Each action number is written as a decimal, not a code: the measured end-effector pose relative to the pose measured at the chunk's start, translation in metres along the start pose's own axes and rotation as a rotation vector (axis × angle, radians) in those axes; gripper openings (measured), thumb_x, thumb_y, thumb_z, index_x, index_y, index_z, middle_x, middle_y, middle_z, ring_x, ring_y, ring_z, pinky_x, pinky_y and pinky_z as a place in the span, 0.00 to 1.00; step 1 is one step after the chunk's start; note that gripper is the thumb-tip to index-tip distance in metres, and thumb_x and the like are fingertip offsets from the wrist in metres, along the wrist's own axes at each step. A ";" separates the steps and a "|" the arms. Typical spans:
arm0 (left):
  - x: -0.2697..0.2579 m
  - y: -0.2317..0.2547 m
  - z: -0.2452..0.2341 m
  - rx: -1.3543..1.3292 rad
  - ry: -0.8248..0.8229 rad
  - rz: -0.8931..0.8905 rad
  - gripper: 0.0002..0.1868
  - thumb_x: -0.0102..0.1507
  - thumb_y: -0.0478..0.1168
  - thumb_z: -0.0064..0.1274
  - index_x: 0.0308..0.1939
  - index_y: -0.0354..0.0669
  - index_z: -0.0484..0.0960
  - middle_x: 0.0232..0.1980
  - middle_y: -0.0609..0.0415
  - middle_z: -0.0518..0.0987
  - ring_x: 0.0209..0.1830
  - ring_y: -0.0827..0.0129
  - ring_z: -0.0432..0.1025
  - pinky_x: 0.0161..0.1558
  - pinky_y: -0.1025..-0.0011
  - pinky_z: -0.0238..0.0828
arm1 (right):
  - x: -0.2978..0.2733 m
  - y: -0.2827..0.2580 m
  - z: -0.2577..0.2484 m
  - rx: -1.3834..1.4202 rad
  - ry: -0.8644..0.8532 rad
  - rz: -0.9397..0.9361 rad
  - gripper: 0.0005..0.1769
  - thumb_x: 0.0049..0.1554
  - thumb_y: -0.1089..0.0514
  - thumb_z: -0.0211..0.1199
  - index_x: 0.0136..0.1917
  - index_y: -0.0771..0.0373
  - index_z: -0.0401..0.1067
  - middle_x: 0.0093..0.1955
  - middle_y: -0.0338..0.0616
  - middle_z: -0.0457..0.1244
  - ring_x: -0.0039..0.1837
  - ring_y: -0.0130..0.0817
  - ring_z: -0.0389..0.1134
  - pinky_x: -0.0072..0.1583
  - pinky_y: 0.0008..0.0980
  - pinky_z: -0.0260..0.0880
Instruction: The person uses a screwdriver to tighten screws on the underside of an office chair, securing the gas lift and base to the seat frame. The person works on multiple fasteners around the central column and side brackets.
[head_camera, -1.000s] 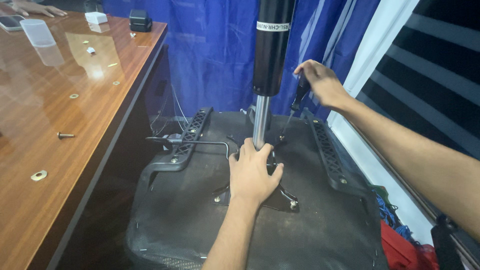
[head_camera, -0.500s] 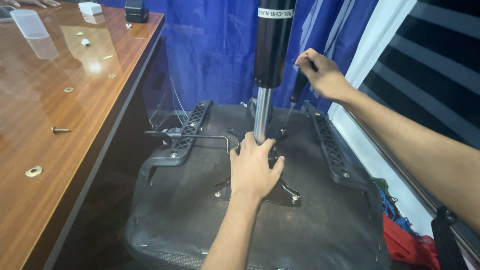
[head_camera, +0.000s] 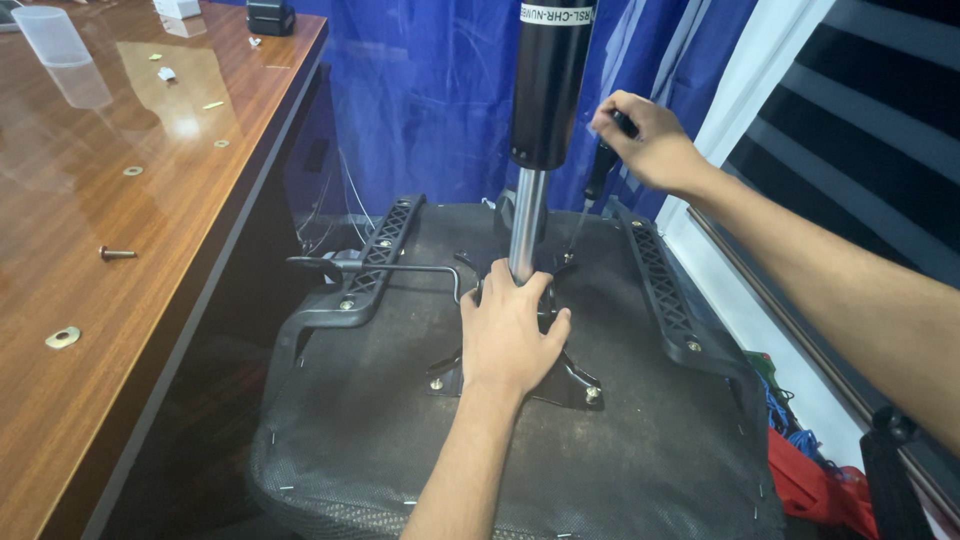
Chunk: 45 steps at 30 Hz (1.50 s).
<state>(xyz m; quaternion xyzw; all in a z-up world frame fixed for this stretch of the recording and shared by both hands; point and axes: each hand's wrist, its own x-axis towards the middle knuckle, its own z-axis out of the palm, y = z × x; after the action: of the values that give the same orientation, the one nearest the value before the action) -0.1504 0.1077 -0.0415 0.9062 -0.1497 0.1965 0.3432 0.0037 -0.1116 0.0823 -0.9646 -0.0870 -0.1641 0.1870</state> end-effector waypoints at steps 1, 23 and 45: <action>0.000 0.000 0.000 -0.001 -0.007 -0.003 0.24 0.58 0.51 0.61 0.55 0.50 0.80 0.55 0.48 0.70 0.60 0.58 0.68 0.62 0.46 0.60 | 0.003 0.004 -0.001 -0.102 0.066 -0.233 0.13 0.67 0.59 0.49 0.62 0.60 0.69 0.57 0.51 0.65 0.61 0.46 0.67 0.67 0.43 0.66; 0.000 -0.001 0.001 0.003 0.009 0.011 0.24 0.58 0.51 0.61 0.56 0.50 0.79 0.56 0.47 0.70 0.61 0.58 0.68 0.63 0.45 0.59 | 0.014 0.027 -0.001 0.013 0.099 -0.479 0.16 0.69 0.61 0.42 0.57 0.62 0.72 0.63 0.48 0.66 0.62 0.39 0.68 0.64 0.41 0.67; 0.000 -0.002 0.000 -0.010 0.001 0.004 0.24 0.57 0.52 0.60 0.56 0.50 0.79 0.56 0.47 0.70 0.61 0.57 0.68 0.62 0.45 0.60 | 0.010 0.009 0.003 0.023 0.053 -0.272 0.12 0.66 0.61 0.50 0.56 0.61 0.74 0.60 0.48 0.63 0.58 0.42 0.66 0.61 0.41 0.65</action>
<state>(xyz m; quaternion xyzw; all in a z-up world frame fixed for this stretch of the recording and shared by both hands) -0.1496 0.1086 -0.0427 0.9042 -0.1523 0.1968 0.3473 0.0163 -0.1179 0.0801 -0.9371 -0.2137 -0.2122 0.1765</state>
